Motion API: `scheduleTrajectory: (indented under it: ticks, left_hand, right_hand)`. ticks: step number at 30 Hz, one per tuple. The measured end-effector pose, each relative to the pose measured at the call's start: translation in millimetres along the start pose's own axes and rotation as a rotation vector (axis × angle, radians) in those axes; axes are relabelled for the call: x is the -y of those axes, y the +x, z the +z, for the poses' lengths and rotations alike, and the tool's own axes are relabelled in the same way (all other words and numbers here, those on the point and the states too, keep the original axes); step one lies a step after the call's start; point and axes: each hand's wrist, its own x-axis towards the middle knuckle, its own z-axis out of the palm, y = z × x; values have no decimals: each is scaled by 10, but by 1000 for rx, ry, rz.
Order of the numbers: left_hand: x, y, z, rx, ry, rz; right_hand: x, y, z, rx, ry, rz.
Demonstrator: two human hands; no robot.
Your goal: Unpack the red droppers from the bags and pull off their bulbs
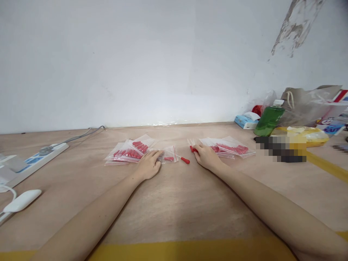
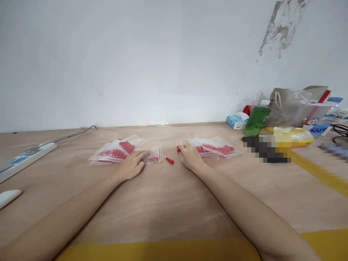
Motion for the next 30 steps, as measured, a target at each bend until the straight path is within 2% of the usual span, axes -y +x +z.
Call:
scheduleTrajectory:
  ticks: [9, 15, 21, 30]
  left_hand:
    - [-5, -1, 2, -1, -1, 1]
    - [18, -4, 19, -13, -6, 16]
    - [21, 2, 23, -10, -7, 14]
    - [10, -3, 12, -11, -7, 15]
  right_hand:
    - [29, 19, -74, -83, 135, 248]
    - [49, 16, -65, -119, 53, 272]
    - [26, 23, -30, -47, 3, 281]
    - [-1, 48, -83, 1, 114, 371]
